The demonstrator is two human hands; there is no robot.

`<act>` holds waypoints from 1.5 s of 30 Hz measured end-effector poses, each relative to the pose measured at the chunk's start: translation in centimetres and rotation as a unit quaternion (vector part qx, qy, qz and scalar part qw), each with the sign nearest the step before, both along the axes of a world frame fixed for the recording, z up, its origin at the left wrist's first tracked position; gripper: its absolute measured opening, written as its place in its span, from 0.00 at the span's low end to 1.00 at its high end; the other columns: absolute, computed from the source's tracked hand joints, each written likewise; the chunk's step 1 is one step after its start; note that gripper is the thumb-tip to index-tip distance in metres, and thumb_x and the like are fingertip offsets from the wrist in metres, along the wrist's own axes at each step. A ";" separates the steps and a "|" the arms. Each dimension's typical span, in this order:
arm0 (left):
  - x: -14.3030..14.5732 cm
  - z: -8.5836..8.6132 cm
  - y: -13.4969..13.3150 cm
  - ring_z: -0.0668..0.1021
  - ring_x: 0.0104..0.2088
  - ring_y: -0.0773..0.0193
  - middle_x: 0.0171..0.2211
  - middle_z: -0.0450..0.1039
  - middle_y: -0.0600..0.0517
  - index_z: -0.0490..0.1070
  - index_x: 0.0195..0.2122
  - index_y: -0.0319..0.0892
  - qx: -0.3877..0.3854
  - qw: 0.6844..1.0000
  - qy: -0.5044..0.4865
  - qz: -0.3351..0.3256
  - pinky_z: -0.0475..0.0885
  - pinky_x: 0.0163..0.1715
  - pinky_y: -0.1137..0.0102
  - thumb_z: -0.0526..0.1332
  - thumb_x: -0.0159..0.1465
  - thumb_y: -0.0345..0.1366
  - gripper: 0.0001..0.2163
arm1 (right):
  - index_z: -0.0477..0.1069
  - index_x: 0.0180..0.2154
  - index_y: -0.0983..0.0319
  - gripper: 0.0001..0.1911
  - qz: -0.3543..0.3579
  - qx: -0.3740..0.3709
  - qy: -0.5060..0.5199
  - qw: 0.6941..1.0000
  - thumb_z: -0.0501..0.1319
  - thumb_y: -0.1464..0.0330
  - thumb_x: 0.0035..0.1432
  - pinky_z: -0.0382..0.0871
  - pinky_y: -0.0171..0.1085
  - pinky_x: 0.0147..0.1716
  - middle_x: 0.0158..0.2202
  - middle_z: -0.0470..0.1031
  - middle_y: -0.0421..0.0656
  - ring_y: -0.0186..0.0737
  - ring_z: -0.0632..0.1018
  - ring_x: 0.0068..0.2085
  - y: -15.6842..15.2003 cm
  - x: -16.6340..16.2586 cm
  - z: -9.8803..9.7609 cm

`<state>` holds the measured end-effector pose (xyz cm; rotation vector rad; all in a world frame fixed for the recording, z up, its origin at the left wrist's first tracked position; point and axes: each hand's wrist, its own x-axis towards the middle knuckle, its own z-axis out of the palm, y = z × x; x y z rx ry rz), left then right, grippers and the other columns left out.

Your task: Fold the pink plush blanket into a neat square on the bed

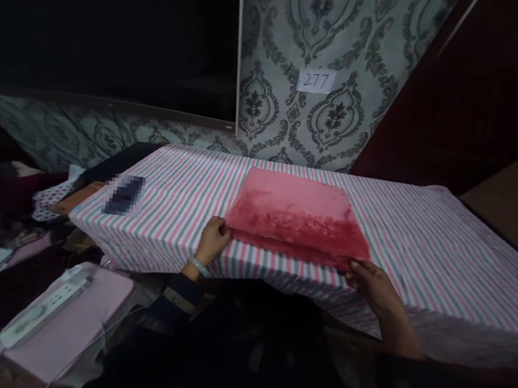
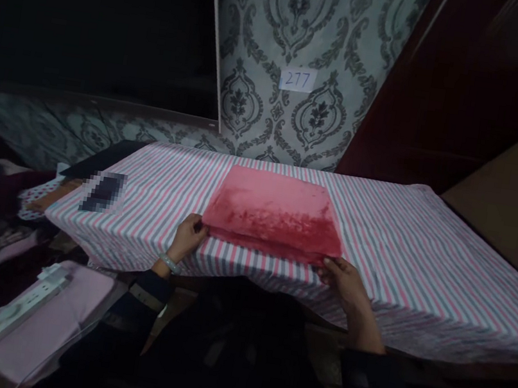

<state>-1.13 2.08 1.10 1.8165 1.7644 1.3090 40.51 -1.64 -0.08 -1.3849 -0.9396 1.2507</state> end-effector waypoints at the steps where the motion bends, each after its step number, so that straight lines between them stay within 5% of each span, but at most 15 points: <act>1: 0.1 0.0 0.0 0.68 0.30 0.60 0.25 0.61 0.55 0.59 0.22 0.47 -0.002 1.000 -0.001 0.000 0.64 0.35 0.66 0.60 0.52 0.31 0.09 | 0.71 0.25 0.59 0.22 0.002 -0.013 0.018 1.000 0.77 0.55 0.31 0.66 0.34 0.21 0.21 0.74 0.42 0.37 0.72 0.22 0.1 -0.1 -0.1; 5: 0.3 -0.3 0.4 0.68 0.29 0.61 0.25 0.61 0.54 0.58 0.21 0.47 -0.011 1.000 -0.014 0.022 0.63 0.34 0.66 0.59 0.50 0.30 0.08 | 0.70 0.23 0.60 0.21 0.020 -0.057 0.011 0.998 0.77 0.58 0.32 0.67 0.36 0.20 0.20 0.74 0.44 0.38 0.72 0.21 1.3 -0.1 -0.1; 11: -0.1 -0.3 0.4 0.71 0.29 0.60 0.25 0.66 0.54 0.65 0.25 0.46 -0.034 0.998 -0.043 0.015 0.64 0.34 0.66 0.57 0.51 0.33 0.01 | 0.70 0.24 0.57 0.19 -0.056 0.081 -0.037 0.994 0.75 0.56 0.35 0.65 0.35 0.19 0.19 0.70 0.38 0.35 0.69 0.20 2.1 2.0 1.2; 16: -0.2 -0.2 0.4 0.68 0.28 0.60 0.21 0.61 0.56 0.62 0.20 0.47 -0.047 0.998 -0.045 -0.006 0.63 0.33 0.66 0.59 0.47 0.32 0.05 | 0.70 0.23 0.58 0.19 0.004 -0.010 -0.102 0.995 0.73 0.54 0.36 0.57 0.33 0.17 0.16 0.68 0.38 0.34 0.67 0.18 0.9 2.2 0.2; 22: -0.3 0.0 0.1 0.72 0.31 0.60 0.27 0.70 0.54 0.70 0.29 0.45 -0.045 0.992 -0.111 -0.040 0.67 0.35 0.66 0.59 0.49 0.36 0.06 | 0.69 0.27 0.58 0.20 -0.017 0.005 -0.074 0.997 0.70 0.53 0.39 0.59 0.33 0.18 0.18 0.70 0.37 0.34 0.68 0.19 0.7 1.7 -0.7; 26: -0.1 0.6 -0.4 0.76 0.37 0.58 0.35 0.76 0.51 0.73 0.39 0.44 -0.012 0.960 -0.266 -0.082 0.71 0.40 0.66 0.63 0.54 0.42 0.13 | 0.71 0.39 0.59 0.24 -0.040 0.041 -0.039 0.998 0.69 0.53 0.42 0.61 0.32 0.19 0.19 0.70 0.35 0.35 0.70 0.19 0.4 1.2 -0.2; 30: 0.3 1.2 -0.2 0.75 0.36 0.60 0.34 0.75 0.51 0.74 0.39 0.44 -0.015 0.956 -0.280 -0.081 0.70 0.39 0.67 0.66 0.57 0.49 0.16 | 0.67 0.57 0.56 0.38 -0.065 0.081 0.011 0.994 0.67 0.46 0.48 0.66 0.32 0.20 0.25 0.72 0.35 0.36 0.75 0.21 -0.1 0.6 0.2; 35: 0.9 1.6 0.6 0.74 0.35 0.60 0.34 0.75 0.52 0.75 0.43 0.43 -0.012 0.970 -0.237 -0.056 0.68 0.36 0.68 0.67 0.55 0.55 0.22 | 0.72 0.50 0.57 0.38 -0.063 0.083 0.007 0.995 0.70 0.41 0.44 0.62 0.31 0.18 0.26 0.74 0.37 0.37 0.76 0.22 -0.2 0.3 0.6; 41: 0.8 2.0 1.5 0.70 0.28 0.63 0.24 0.69 0.55 0.71 0.29 0.44 -0.004 0.984 -0.169 -0.048 0.65 0.31 0.69 0.65 0.57 0.49 0.13 | 0.69 0.29 0.58 0.30 -0.076 0.081 -0.052 0.992 0.71 0.40 0.41 0.55 0.32 0.15 0.16 0.67 0.36 0.34 0.66 0.16 0.1 -0.5 1.4; 45: 0.6 2.2 1.7 0.69 0.27 0.64 0.25 0.67 0.56 0.70 0.29 0.45 0.028 0.985 -0.168 -0.016 0.64 0.31 0.69 0.63 0.59 0.47 0.11 | 0.67 0.26 0.57 0.26 -0.129 0.123 -0.079 0.981 0.69 0.43 0.44 0.52 0.34 0.15 0.14 0.61 0.33 0.32 0.60 0.16 0.1 -1.0 1.6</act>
